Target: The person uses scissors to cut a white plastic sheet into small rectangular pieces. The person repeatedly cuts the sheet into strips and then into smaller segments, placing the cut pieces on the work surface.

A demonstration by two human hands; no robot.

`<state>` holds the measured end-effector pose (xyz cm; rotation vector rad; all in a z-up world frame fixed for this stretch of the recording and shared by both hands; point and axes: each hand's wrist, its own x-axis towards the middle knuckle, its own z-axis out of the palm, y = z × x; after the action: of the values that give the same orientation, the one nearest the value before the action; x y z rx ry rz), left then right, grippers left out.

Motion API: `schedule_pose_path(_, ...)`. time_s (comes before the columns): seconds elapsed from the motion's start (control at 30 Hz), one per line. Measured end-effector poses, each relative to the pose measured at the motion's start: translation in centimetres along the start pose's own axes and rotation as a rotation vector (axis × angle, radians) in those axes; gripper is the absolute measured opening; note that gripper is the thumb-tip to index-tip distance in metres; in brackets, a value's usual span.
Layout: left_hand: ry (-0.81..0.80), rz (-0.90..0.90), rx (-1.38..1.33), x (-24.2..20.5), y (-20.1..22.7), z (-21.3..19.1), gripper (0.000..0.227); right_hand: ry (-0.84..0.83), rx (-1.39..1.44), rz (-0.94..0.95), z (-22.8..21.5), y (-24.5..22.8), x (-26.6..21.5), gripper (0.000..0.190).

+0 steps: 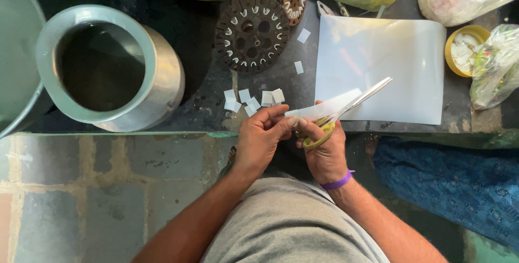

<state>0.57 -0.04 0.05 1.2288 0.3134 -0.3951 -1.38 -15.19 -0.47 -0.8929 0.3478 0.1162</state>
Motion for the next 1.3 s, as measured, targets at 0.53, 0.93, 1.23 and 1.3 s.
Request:
schedule_pose_path(0.53, -0.028, -0.047, -0.097, -0.5, -0.1, 0.4, 0.029, 0.061, -0.02, -0.128, 0.7, 0.0, 0.0, 0.048)
schedule_pose_path(0.93, 0.036, -0.117, -0.1, -0.1, -0.7, 0.2, 0.028, 0.095, -0.056, -0.113, 0.8, 0.2, -0.2, 0.037)
schedule_pose_path(1.23, 0.061, -0.223, -0.158, 0.3, -1.3, -0.5, 0.029, 0.149, -0.085, -0.096, 0.1, 1.1, -0.3, 0.037)
schedule_pose_path(1.3, 0.09, -0.243, -0.128, 0.8, -1.5, -0.6, 0.03, 0.15, -0.105, -0.104, -0.1, 1.4, -0.1, 0.039)
